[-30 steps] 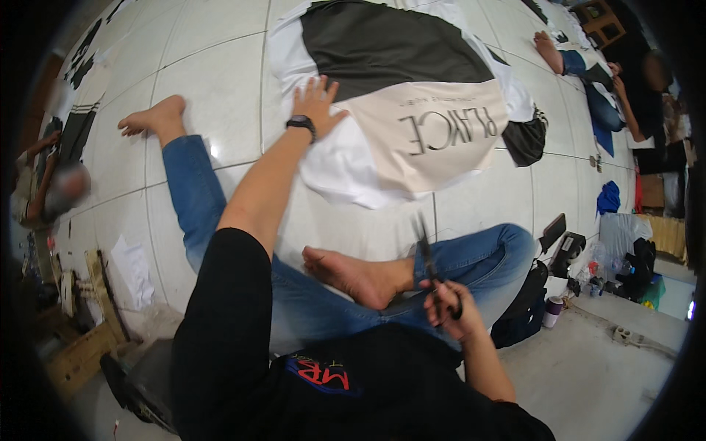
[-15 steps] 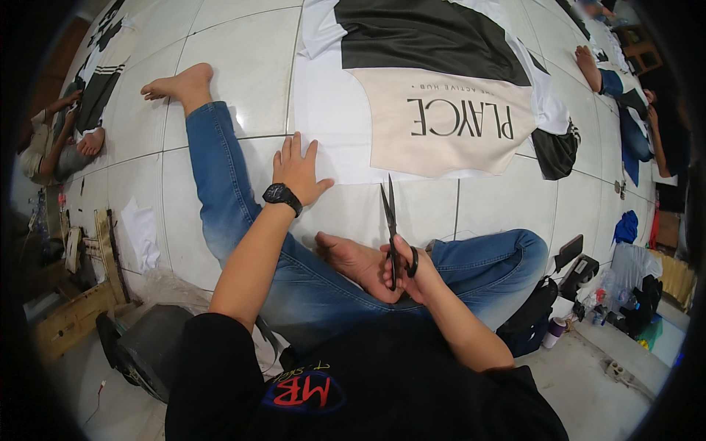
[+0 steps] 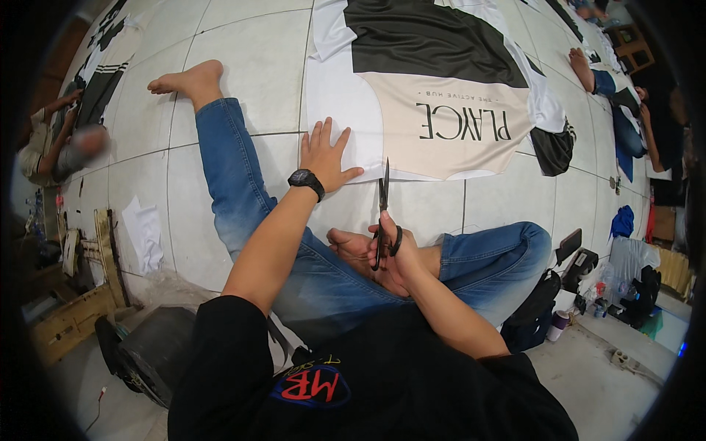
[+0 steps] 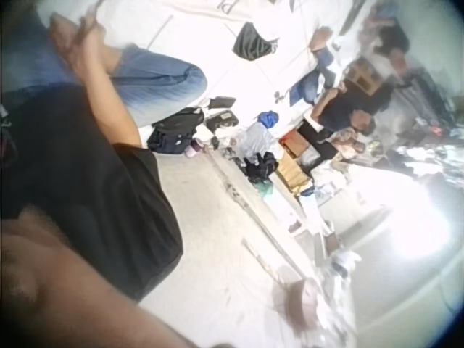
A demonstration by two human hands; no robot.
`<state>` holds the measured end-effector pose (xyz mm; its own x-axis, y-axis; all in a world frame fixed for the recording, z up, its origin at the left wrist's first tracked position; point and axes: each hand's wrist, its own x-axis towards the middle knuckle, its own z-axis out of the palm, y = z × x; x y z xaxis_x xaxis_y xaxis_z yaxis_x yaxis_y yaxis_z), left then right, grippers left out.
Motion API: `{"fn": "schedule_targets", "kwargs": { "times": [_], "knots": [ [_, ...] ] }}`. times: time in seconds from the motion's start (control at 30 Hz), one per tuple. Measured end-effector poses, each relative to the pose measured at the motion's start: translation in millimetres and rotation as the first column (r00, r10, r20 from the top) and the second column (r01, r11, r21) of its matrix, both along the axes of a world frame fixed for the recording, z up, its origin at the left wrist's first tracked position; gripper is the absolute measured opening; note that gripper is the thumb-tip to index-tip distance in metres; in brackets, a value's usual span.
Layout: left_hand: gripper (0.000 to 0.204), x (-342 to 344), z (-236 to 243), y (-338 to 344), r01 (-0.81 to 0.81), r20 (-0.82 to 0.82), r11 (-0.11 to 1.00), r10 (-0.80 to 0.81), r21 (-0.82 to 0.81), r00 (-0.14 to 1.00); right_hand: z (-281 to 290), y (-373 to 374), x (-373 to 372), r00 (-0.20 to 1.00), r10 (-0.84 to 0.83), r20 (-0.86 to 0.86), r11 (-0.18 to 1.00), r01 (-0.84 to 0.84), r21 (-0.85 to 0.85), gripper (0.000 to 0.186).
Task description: The person sits on the floor and uses scissors to cut a white and black t-shirt. They align the fabric, cut along the edges to separate sections, and trim the material into smaller pieces.
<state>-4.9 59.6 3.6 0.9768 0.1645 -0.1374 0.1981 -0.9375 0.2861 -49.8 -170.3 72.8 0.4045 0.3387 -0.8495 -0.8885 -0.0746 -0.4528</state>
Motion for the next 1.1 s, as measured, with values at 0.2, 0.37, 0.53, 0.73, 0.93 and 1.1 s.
{"fn": "schedule_targets", "kwargs": {
  "times": [0.2,0.37,0.53,0.73,0.93,1.1],
  "knots": [
    [0.102,-5,0,0,0.018,-0.052,1.0,-0.019,-0.013,0.998,-1,19,-6,0.996,-0.07,0.053,0.996,0.073,-0.058,0.065],
    [0.107,-5,6,0,0.022,-0.083,1.0,-0.022,0.002,0.996,-9,19,-9,0.996,-0.059,0.07,0.993,0.066,-0.095,0.061],
    [0.11,-5,9,1,0.021,-0.102,1.0,-0.022,-0.004,0.995,-9,18,-11,0.998,-0.04,0.055,0.994,0.045,-0.098,0.064],
    [0.113,-8,13,-1,0.021,-0.116,1.0,-0.022,-0.011,0.993,4,23,2,0.998,-0.033,0.048,0.993,0.039,-0.116,0.074],
    [0.115,-9,11,-1,0.009,-0.098,1.0,-0.011,-0.018,0.995,-4,25,0,0.995,-0.035,0.094,0.987,0.049,-0.154,0.07],
    [0.115,-8,12,-1,0.003,-0.103,1.0,-0.004,-0.012,0.995,-17,21,-3,0.991,0.027,0.133,0.98,-0.001,-0.198,0.067]
  ]
}}
